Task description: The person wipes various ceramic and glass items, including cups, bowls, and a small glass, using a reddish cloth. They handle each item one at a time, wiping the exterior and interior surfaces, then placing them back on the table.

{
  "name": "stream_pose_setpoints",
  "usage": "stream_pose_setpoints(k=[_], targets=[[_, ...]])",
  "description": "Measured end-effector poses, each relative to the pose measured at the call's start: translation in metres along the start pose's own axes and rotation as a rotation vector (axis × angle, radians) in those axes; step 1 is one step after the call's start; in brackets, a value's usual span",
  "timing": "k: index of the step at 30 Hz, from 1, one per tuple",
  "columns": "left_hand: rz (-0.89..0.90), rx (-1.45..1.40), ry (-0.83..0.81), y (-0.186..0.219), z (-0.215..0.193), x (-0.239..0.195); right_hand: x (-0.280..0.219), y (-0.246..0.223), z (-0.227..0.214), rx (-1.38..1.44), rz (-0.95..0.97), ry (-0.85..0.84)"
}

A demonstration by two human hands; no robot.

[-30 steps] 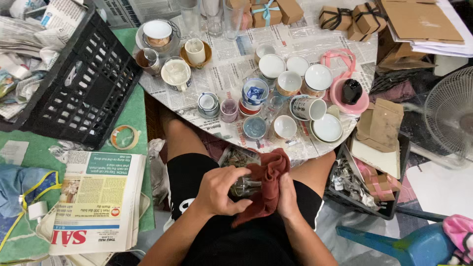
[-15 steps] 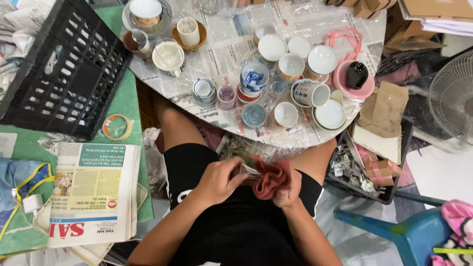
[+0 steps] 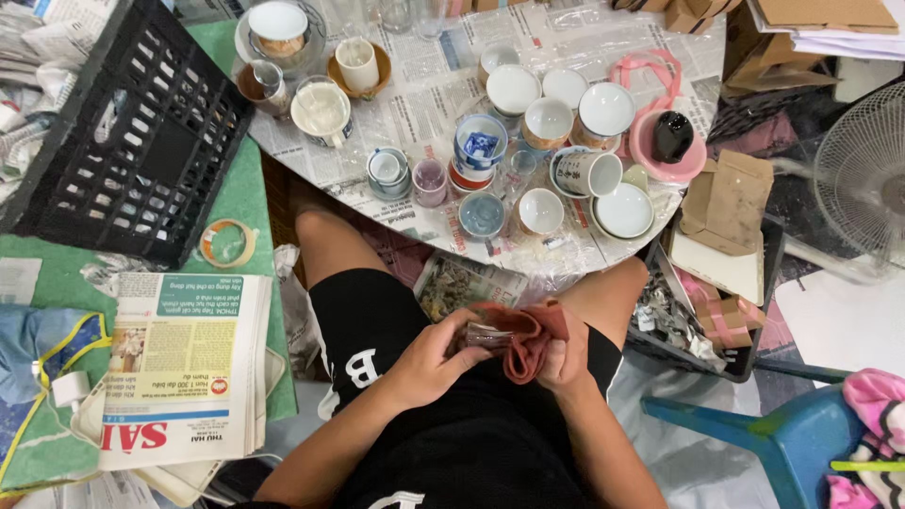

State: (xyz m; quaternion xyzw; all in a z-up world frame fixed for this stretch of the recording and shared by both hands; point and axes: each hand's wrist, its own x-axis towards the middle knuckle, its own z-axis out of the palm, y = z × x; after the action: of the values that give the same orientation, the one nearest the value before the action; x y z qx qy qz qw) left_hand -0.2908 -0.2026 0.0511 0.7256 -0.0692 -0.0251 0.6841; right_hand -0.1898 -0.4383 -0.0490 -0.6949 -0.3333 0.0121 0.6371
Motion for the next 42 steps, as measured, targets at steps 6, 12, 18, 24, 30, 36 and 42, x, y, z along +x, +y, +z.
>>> stream_pose_setpoints(k=[6, 12, 18, 24, 30, 36, 42], targets=[[0.223, 0.362, 0.130, 0.004, -0.005, -0.001, 0.012, -0.033, 0.013, 0.202, 0.259, 0.005], [0.508, 0.720, 0.131, 0.005, -0.018, -0.001, 0.026, -0.037, 0.016, 0.558, 0.485, 0.010], [0.650, 0.707, 0.208, 0.012, -0.025, 0.003, 0.041, -0.027, 0.037, 1.249, 0.746, 0.033], [0.448, 0.398, 0.227, 0.004, -0.024, 0.009, 0.049, -0.034, 0.037, 0.877, 0.532, 0.111], [0.085, -0.094, 0.252, -0.005, -0.021, 0.005, 0.079, -0.071, 0.033, 0.301, 0.106, -0.107], [0.050, -0.009, 0.330, -0.004, -0.034, 0.001, 0.111, -0.091, 0.008, 0.124, -0.005, -0.128], [0.172, 0.025, 0.294, 0.011, -0.043, 0.001, 0.144, -0.129, -0.007, 0.039, -0.131, -0.279]])
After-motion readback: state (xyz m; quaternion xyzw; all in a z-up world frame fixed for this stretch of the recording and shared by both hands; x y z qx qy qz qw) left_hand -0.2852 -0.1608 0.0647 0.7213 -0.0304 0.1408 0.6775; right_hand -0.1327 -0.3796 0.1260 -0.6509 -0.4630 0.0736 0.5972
